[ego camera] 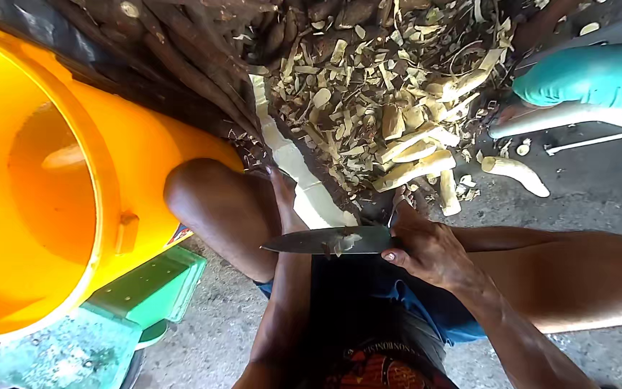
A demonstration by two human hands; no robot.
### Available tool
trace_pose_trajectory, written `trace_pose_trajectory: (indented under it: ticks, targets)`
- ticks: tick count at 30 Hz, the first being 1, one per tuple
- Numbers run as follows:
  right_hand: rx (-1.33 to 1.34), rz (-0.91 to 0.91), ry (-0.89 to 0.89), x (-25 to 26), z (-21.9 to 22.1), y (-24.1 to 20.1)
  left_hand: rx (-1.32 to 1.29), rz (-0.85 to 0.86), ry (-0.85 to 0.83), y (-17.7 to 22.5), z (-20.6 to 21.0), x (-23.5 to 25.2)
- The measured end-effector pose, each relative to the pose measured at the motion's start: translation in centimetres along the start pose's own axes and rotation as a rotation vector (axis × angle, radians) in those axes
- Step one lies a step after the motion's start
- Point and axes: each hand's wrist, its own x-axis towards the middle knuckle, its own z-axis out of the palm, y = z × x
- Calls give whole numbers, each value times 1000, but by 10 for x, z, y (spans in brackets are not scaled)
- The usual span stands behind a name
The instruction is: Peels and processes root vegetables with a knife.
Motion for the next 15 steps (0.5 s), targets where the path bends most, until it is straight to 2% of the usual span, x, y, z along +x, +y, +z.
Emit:
trace_pose_trajectory:
  ticks: [1,3,6,8,12,15]
  targets:
    - [-12,-19,2,1,0,-2,-40,39,-31,-8,-3,-3]
    - [-47,-25,21,5,2,3,-115,8,-75,-11,-3,-9]
    - [-117,139,-1,9,6,39,-72,-120,-65,22,2,-28]
    - [-147,245,-15,9,8,61,-46,-124,-52,17,-1,-28]
    - [-212,320,-53,8,-4,48,40,-124,2,8,-3,-11]
    - [-247,240,-26,4,-12,35,-3,-142,-28,24,1,-18]
